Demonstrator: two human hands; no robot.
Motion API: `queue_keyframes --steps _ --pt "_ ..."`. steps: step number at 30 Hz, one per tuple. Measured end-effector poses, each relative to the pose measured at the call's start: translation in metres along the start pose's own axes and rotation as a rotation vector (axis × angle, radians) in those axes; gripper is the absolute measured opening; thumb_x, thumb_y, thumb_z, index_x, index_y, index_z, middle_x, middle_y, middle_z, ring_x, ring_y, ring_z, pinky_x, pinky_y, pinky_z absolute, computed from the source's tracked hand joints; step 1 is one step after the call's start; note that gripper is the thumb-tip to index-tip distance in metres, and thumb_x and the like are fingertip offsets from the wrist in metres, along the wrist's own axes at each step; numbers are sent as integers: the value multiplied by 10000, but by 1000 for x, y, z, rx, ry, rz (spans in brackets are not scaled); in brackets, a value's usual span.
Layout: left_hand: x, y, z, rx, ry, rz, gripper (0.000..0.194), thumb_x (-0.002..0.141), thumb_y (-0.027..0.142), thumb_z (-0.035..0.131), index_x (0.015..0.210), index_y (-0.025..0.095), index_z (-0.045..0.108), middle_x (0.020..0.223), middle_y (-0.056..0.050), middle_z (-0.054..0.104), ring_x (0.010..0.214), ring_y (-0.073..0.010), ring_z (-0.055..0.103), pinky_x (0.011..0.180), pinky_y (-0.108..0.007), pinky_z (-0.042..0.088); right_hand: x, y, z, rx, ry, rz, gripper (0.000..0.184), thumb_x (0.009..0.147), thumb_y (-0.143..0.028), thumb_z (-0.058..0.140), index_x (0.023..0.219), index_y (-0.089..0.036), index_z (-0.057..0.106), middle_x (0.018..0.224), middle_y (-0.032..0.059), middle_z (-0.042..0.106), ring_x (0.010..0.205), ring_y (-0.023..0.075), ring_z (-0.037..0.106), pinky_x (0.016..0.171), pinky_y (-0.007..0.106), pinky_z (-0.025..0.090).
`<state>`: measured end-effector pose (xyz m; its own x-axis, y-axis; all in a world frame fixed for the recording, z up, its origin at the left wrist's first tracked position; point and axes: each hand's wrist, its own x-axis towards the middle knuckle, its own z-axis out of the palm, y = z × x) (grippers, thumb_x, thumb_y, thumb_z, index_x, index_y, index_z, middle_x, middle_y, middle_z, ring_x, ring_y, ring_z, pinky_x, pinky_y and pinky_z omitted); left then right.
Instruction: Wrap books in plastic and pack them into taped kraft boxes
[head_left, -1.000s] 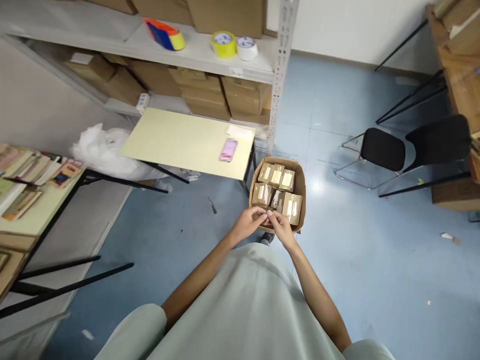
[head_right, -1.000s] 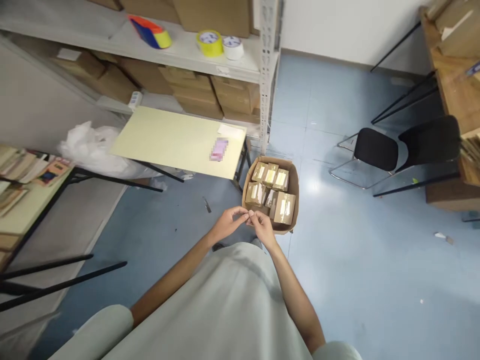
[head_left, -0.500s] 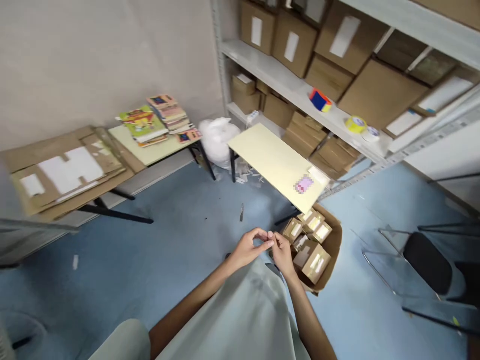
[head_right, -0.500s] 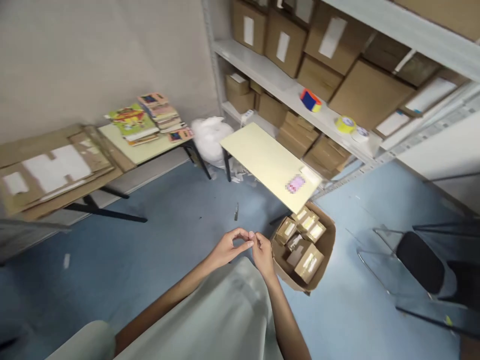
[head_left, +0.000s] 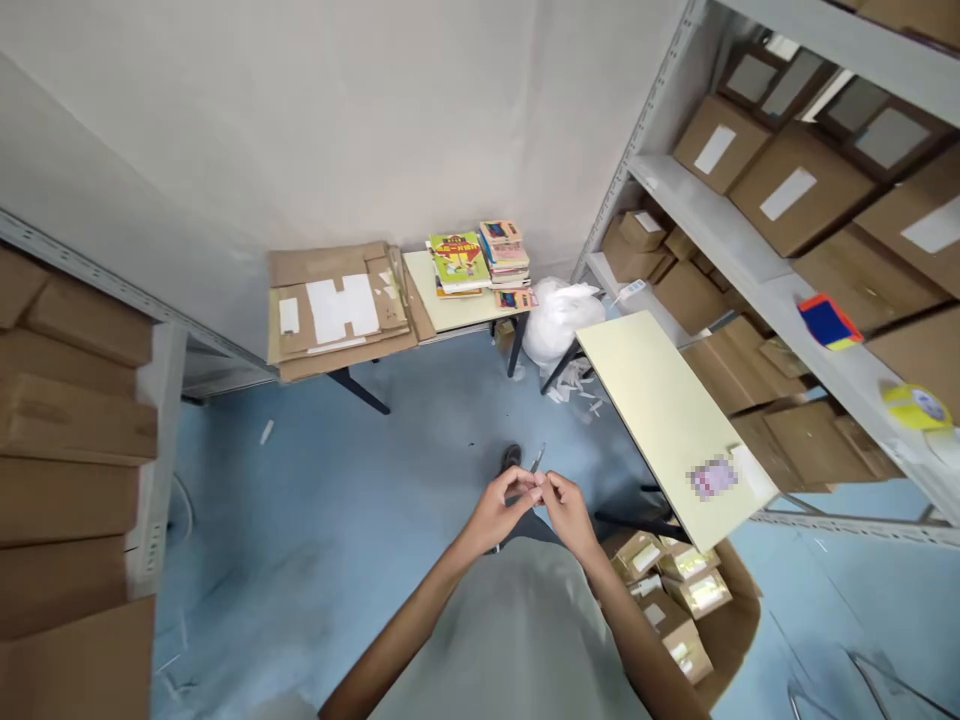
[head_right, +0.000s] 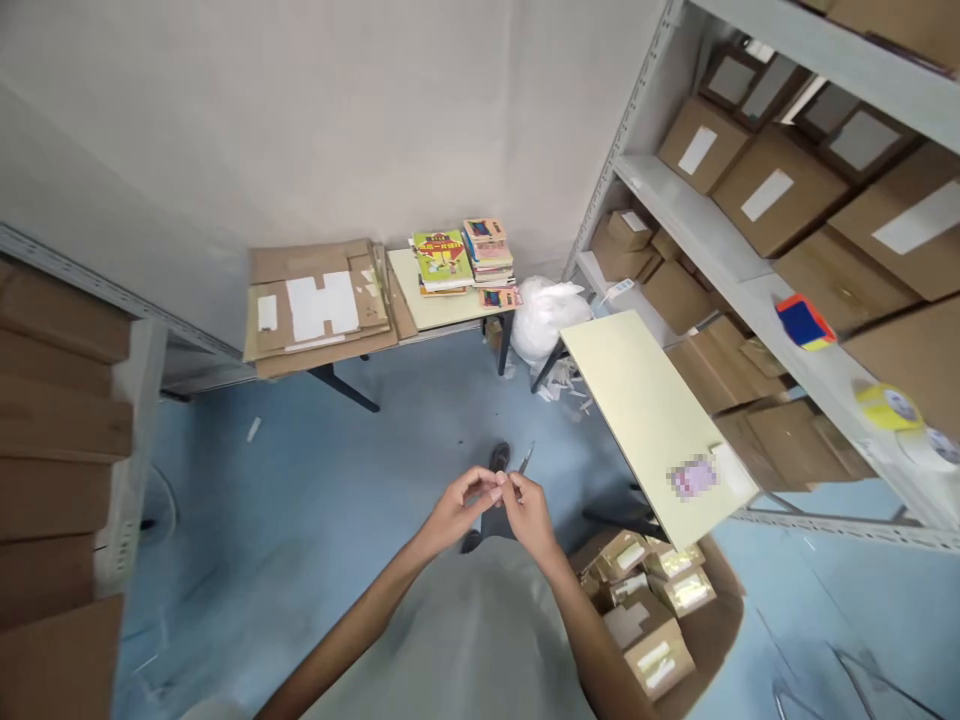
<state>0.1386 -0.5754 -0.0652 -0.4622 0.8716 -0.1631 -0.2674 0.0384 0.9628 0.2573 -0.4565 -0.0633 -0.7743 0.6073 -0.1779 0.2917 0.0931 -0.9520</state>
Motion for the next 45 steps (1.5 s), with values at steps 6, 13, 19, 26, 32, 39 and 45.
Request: queue_keyframes --steps 6,13,19,26,32,39,45 --pt "64 19 -56 42 99 17 476 950 680 774 993 211 705 941 -43 737 923 -210 722 952 -383 601 98 -10 29 15 -53 -27 629 1039 -788 492 708 -253 495 665 -32 503 659 156 485 649 282 406" --pt "152 62 -118 90 264 -34 494 914 691 812 958 208 712 915 -36 738 908 -202 715 917 -359 599 223 -46 50 -5 -139 -80 646 1037 -805 478 693 -260 435 626 -58 393 623 140 371 584 277 314" --pt "213 90 -165 69 260 -34 499 928 699 797 964 209 705 929 -53 759 916 -214 726 918 -370 599 305 -68 60 -17 -197 -85 621 1069 -754 496 706 -251 537 641 -20 558 636 164 499 619 287 386" --pt "265 86 -223 28 231 -50 487 988 693 714 964 207 733 915 -56 766 914 -216 721 954 -380 579 377 -79 79 -32 -285 -36 608 1061 -746 531 702 -257 563 670 6 664 649 184 615 665 299 463" --pt "338 72 -306 98 294 -86 556 870 733 788 1017 197 763 973 -75 782 946 -238 738 948 -395 599 434 -93 102 -64 -214 22 634 1021 -809 546 710 -257 575 695 24 710 702 209 688 738 322 524" --pt "438 70 -393 321 455 -302 496 875 594 834 1118 188 683 1096 -137 795 936 -279 768 823 -373 583 480 -129 122 -117 -63 70 641 1024 -809 540 700 -258 584 708 29 709 717 208 683 766 331 540" --pt "499 55 -416 616 571 -504 514 898 567 833 1132 166 613 1271 -258 751 1153 -385 747 897 -415 532 490 -143 134 -161 57 138 640 1022 -815 528 698 -266 590 710 30 691 734 219 669 769 349 541"
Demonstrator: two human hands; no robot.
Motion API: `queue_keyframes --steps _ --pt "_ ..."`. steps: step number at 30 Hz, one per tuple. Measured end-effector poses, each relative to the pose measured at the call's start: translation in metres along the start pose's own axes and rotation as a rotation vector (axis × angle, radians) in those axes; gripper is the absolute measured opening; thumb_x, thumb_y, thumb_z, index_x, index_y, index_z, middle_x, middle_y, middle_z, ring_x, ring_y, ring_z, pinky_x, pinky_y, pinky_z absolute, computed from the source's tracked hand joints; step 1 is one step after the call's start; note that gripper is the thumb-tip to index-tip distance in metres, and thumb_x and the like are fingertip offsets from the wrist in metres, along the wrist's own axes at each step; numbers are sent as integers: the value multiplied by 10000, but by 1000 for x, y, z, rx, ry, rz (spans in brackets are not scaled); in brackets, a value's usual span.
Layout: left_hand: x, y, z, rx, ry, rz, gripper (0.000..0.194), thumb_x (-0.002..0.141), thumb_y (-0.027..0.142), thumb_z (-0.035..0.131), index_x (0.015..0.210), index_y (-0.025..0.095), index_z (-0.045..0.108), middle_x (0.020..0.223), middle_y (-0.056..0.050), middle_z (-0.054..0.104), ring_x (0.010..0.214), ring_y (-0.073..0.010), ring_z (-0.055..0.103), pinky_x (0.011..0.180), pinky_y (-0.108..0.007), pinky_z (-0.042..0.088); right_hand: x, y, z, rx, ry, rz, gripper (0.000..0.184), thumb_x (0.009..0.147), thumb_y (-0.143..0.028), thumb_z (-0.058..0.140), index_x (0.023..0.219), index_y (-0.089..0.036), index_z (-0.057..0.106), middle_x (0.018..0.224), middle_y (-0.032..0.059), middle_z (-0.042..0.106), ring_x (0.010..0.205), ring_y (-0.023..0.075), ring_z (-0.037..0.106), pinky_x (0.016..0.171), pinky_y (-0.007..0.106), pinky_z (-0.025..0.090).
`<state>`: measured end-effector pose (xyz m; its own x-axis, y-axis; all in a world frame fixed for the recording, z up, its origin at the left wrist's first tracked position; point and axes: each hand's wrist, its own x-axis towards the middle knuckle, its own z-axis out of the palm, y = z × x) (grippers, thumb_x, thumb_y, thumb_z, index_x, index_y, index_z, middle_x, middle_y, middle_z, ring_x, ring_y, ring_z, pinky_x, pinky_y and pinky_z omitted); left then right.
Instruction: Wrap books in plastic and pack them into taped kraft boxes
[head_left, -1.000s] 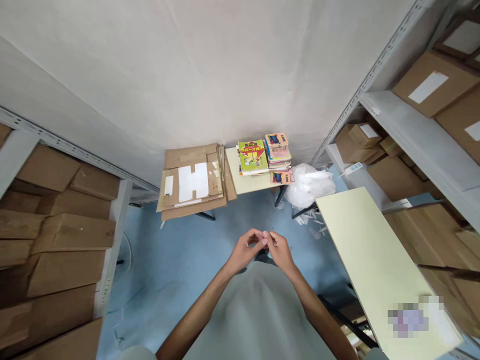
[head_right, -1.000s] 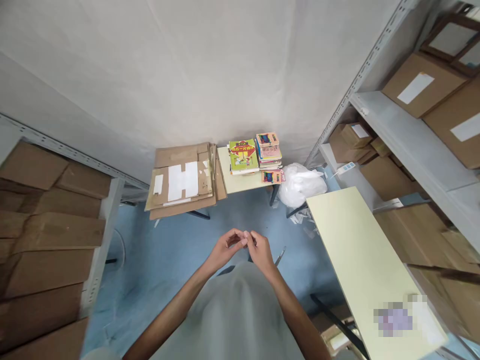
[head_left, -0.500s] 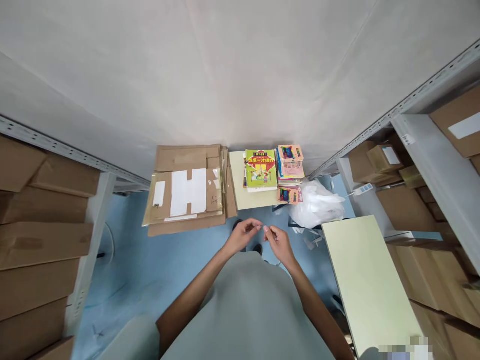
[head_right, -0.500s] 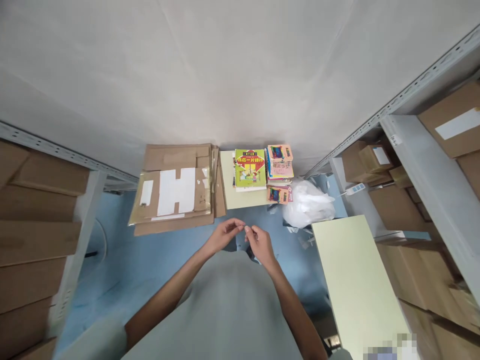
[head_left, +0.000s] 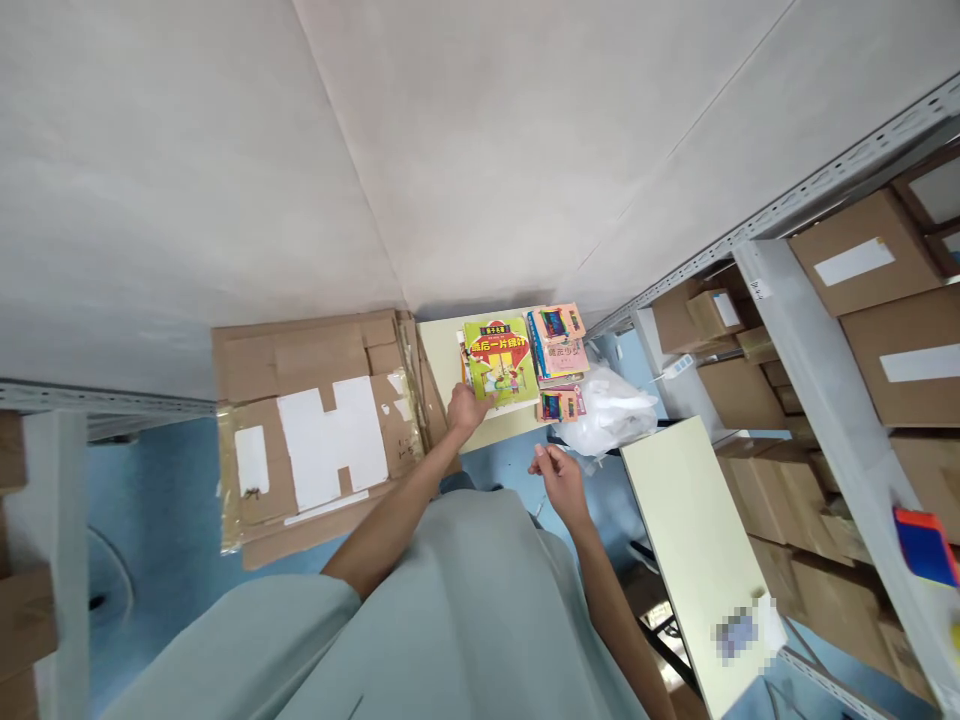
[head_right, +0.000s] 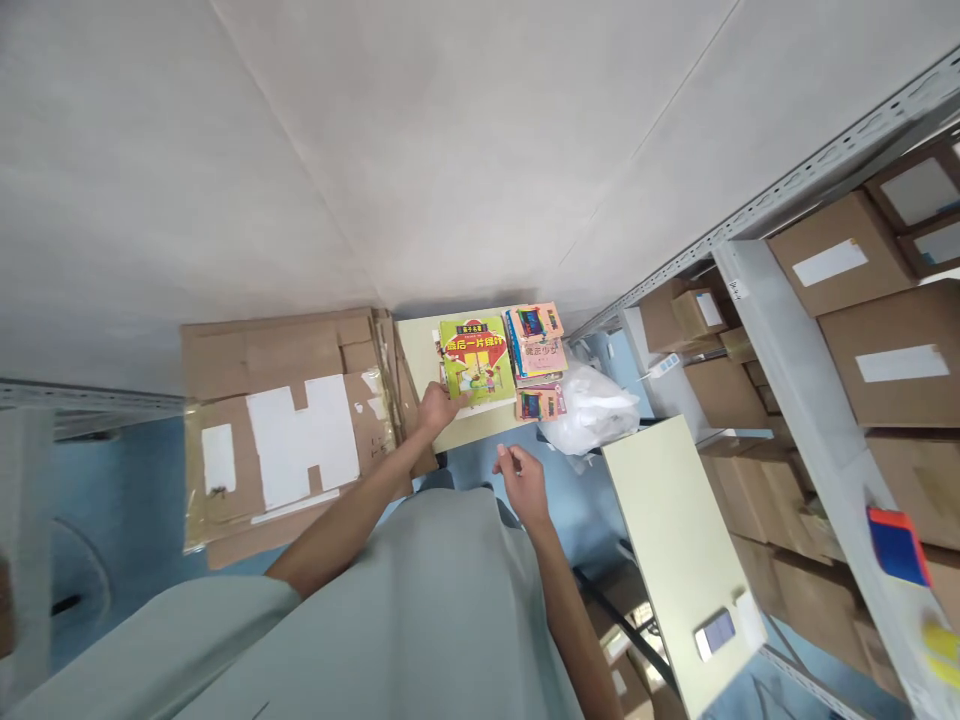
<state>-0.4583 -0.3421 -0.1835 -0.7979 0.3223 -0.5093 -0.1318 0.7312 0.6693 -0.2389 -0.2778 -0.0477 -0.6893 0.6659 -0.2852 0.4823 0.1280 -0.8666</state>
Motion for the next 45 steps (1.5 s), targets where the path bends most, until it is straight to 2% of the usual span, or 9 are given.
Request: queue_keyframes --steps 9,14,17,21,25,31,35,38,45 --pt "19 -22 3 -156 -18 -24 378 823 414 911 954 236 605 989 -77 788 962 -265 750 816 -326 514 4 9 1 -111 9 80 621 1017 -793 549 705 -262 628 729 44 720 743 225 677 770 355 529" --pt "14 -25 -3 -239 0 26 339 818 325 905 983 220 628 1015 -76 793 968 -253 750 834 -324 526 37 36 0 -172 -25 94 592 986 -803 572 759 -263 661 760 53 753 765 233 692 803 366 556" --pt "2 -33 -10 -288 -16 46 339 803 317 913 984 213 645 1014 -67 788 951 -247 752 846 -333 538 66 58 9 -149 50 179 557 864 -803 718 908 -248 725 930 90 817 930 267 746 890 397 598" --pt "-22 -60 -24 -353 -40 45 349 802 335 923 996 205 663 1018 -66 772 926 -234 749 839 -336 563 92 78 33 63 -58 414 457 855 -653 833 978 -223 743 1048 131 832 972 272 787 858 397 637" --pt "-45 -103 -51 -415 -63 54 360 847 404 899 1036 200 671 1033 -75 771 942 -231 745 863 -343 593 94 84 54 218 -207 543 304 879 -473 869 969 -209 747 979 103 827 891 228 808 874 368 641" --pt "-55 -184 -104 -317 -91 75 200 942 380 721 1029 214 792 1107 -76 839 936 -247 761 945 -369 605 88 93 94 196 -334 404 369 815 -506 905 956 -232 704 893 32 804 877 222 809 873 366 628" --pt "-50 -216 -124 -116 39 -14 217 938 320 684 1053 198 821 1127 -98 839 884 -251 746 952 -378 592 87 101 131 61 -386 349 331 869 -512 834 934 -245 649 795 5 769 770 217 796 795 351 612" --pt "-45 -218 -127 -14 106 -10 294 953 302 672 1176 168 809 1159 -124 819 903 -252 753 942 -365 592 87 107 146 -44 -397 323 271 903 -454 777 873 -262 589 751 -12 735 691 212 770 755 336 586" --pt "-37 -181 -109 173 6 -14 300 1025 317 636 1205 161 818 1267 -153 800 1078 -316 770 1011 -398 572 81 108 138 -381 -504 46 52 1002 -316 543 992 -270 565 956 23 776 835 242 794 774 311 537"
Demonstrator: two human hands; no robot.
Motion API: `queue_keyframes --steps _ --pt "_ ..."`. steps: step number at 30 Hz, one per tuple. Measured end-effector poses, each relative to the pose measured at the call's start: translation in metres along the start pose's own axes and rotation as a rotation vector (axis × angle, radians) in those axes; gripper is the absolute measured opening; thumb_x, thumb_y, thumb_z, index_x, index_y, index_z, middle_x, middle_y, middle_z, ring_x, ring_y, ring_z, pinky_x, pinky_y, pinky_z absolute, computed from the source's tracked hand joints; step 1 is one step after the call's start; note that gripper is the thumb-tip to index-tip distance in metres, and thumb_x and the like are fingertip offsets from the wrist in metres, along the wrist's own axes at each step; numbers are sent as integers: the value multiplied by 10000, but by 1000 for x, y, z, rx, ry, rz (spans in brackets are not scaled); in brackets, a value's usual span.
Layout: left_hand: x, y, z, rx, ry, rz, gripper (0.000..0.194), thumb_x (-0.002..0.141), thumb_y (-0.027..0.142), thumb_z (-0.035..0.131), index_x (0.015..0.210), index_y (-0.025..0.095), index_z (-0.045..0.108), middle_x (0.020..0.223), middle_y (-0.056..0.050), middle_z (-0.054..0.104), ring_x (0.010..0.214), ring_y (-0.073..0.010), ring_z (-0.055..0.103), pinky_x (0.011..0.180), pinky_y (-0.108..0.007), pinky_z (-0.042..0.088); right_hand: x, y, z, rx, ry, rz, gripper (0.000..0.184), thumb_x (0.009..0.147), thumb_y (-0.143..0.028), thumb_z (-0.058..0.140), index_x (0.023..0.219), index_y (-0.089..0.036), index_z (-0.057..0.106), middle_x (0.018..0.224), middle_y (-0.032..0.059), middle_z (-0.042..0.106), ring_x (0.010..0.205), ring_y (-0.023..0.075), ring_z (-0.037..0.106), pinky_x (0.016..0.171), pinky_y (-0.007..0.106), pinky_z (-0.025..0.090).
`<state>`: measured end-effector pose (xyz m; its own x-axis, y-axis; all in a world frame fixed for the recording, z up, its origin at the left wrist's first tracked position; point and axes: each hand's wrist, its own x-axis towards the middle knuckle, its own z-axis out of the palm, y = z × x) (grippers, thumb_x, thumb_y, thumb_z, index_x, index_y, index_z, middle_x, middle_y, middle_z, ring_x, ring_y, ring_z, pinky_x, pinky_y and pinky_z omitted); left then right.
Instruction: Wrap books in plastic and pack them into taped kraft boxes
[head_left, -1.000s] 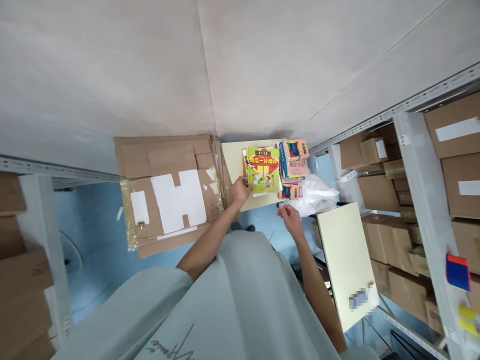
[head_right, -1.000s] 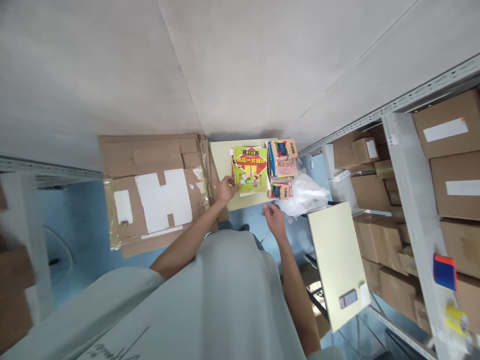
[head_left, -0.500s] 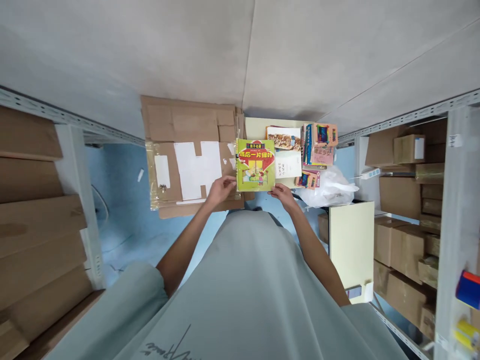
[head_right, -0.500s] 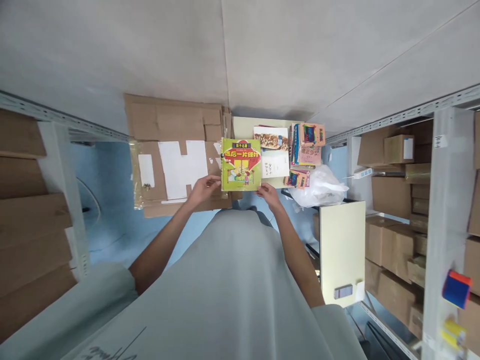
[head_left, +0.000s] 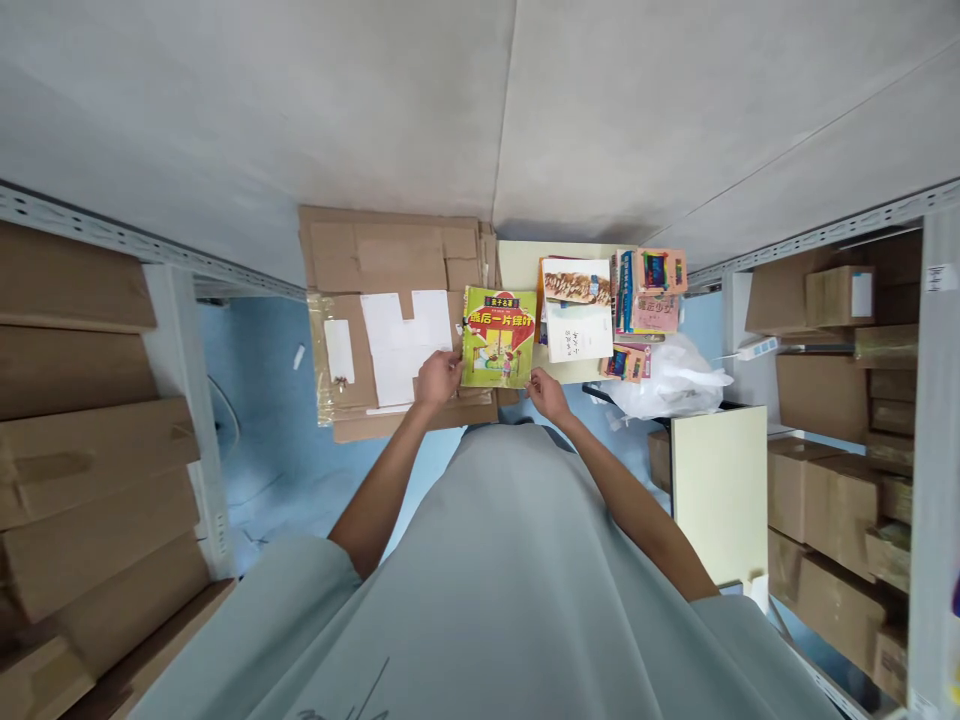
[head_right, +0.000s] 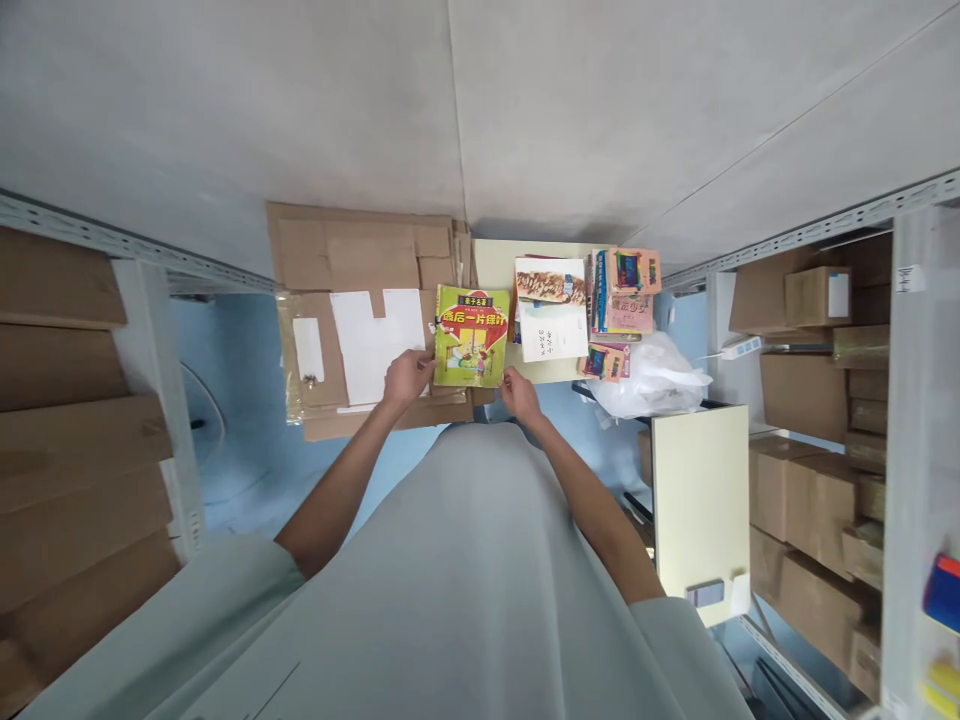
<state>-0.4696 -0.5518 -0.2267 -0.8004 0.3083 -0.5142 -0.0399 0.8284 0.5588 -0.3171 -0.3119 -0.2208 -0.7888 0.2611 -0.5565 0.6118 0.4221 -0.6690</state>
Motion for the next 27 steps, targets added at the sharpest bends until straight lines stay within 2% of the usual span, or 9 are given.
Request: queue_keyframes --steps 4,10,16,23,27 --pt "0 8 7 28 37 -119 302 1040 325 633 1215 162 817 1276 -155 816 1190 -351 752 1035 -416 555 -1 -5 -6 -175 -51 -92 102 1040 -325 480 1058 -272 566 947 39 763 863 264 752 738 305 489" --pt "0 -9 3 -2 24 -213 247 1026 319 676 1155 198 850 1245 -128 846 1169 -338 774 998 -380 540 9 -18 -3 -330 -86 -123 151 1046 -309 479 1115 -253 602 983 63 769 820 265 691 716 301 416" --pt "9 -17 -6 47 12 -278 265 1001 327 702 1162 203 872 1240 -136 849 1164 -346 775 947 -364 526 15 -28 4 -362 -119 -70 194 1052 -265 510 1168 -208 655 1031 100 806 916 278 721 750 307 430" --pt "13 -14 -10 97 -34 -277 304 977 325 694 1175 194 884 1216 -148 853 1157 -354 782 932 -370 543 21 -34 8 -371 -92 16 277 1039 -229 575 1294 -191 677 1083 100 829 988 276 750 805 300 475" --pt "16 -15 -12 108 -40 -276 299 969 329 702 1158 189 888 1222 -151 851 1172 -366 783 951 -385 560 25 -38 13 -371 -66 31 200 1065 -285 591 1219 -198 686 1018 86 823 937 268 743 747 283 454"
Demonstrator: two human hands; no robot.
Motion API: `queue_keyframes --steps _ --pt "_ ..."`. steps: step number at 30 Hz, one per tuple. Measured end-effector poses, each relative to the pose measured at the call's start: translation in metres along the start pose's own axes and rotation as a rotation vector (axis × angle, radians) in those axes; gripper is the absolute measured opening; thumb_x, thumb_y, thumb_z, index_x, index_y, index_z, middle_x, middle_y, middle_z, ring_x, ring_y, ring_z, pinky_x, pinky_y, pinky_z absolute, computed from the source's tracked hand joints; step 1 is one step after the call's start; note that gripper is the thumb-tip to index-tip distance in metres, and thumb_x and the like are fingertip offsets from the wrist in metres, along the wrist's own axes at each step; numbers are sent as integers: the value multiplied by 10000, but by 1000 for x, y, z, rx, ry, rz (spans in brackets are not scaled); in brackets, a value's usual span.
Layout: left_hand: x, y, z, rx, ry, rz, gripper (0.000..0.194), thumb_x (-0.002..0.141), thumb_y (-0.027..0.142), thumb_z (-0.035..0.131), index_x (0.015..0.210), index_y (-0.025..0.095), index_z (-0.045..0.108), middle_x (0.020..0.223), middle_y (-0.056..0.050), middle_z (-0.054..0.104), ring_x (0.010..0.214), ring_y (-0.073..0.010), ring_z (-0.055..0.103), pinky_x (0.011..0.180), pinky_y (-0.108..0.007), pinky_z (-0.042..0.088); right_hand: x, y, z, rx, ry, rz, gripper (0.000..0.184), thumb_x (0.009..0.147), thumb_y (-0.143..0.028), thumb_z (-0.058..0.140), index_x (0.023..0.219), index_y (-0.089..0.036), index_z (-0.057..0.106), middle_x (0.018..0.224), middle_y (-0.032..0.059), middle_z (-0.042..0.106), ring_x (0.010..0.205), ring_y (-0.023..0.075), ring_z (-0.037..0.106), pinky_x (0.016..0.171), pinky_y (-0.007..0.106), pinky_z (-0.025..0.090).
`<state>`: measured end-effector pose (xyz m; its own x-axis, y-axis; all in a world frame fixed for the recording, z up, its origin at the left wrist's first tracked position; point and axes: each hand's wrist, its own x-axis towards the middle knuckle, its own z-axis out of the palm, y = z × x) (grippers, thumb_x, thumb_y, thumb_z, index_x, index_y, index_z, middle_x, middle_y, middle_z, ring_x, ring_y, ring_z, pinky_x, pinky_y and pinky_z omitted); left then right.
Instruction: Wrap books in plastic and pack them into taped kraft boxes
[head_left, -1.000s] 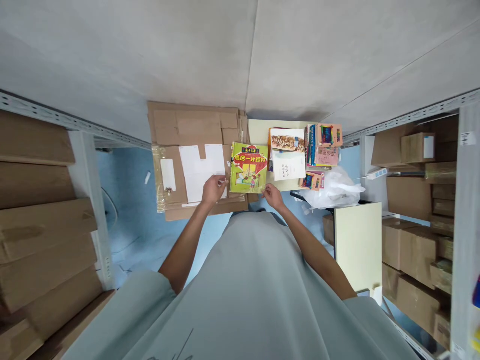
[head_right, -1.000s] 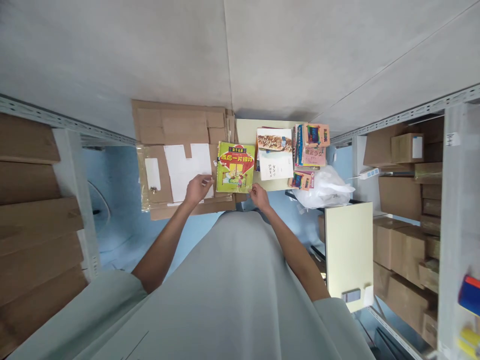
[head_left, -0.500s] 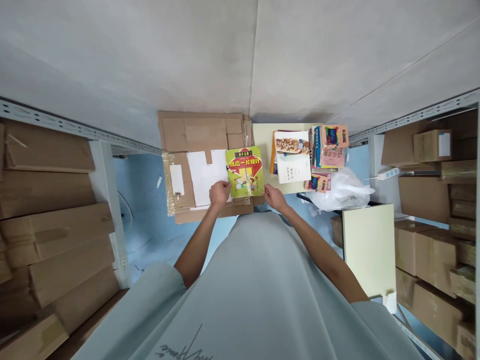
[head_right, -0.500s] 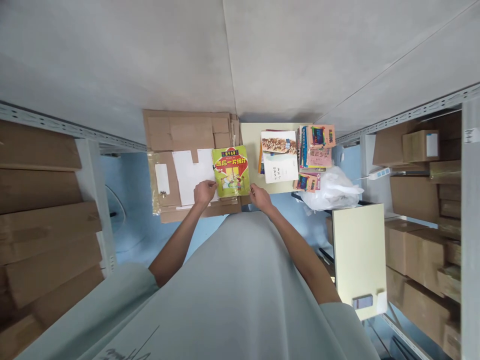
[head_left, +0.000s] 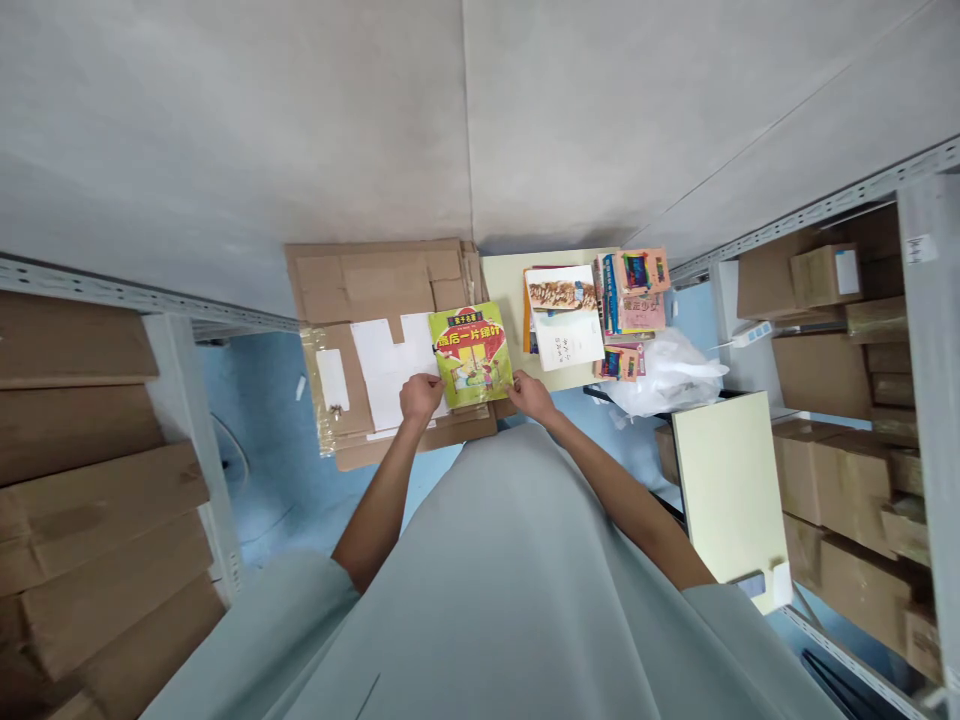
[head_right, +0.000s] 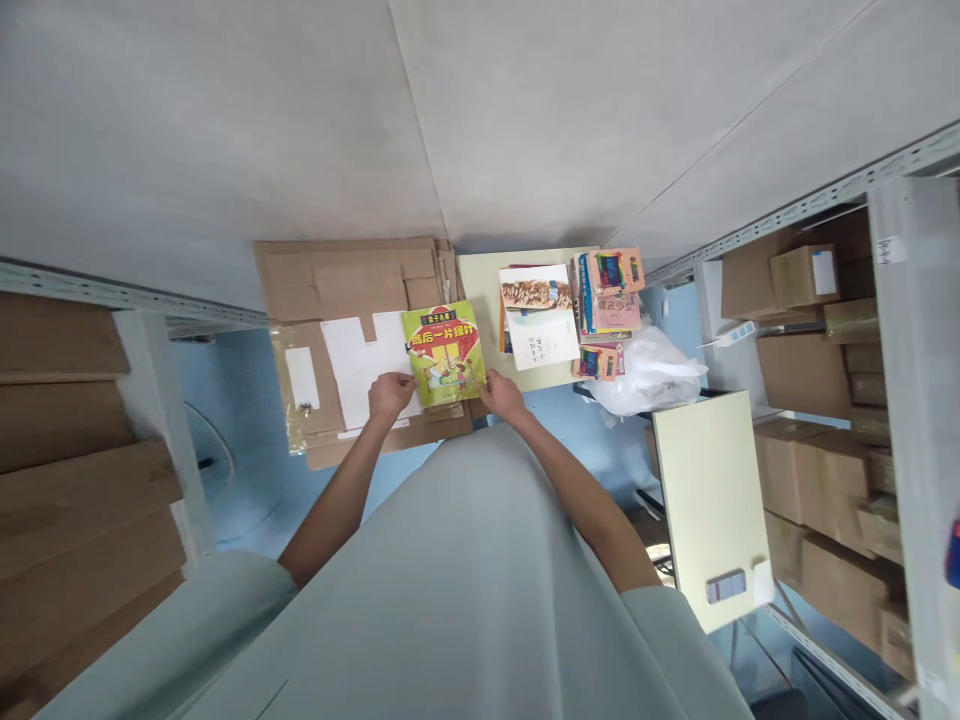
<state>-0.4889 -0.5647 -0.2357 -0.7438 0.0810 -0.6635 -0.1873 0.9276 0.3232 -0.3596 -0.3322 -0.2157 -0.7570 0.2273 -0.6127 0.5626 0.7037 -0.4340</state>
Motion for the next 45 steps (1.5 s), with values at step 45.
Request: queue_keyframes --steps 45 --pt "-255 400 191 -377 -872 988 586 717 673 950 788 244 557 844 -10 755 862 -218 734 770 -320 568 -357 317 -80 1155 1053 137 540 955 -765 707 998 -230 766 896 51 782 816 221 728 783 344 611"
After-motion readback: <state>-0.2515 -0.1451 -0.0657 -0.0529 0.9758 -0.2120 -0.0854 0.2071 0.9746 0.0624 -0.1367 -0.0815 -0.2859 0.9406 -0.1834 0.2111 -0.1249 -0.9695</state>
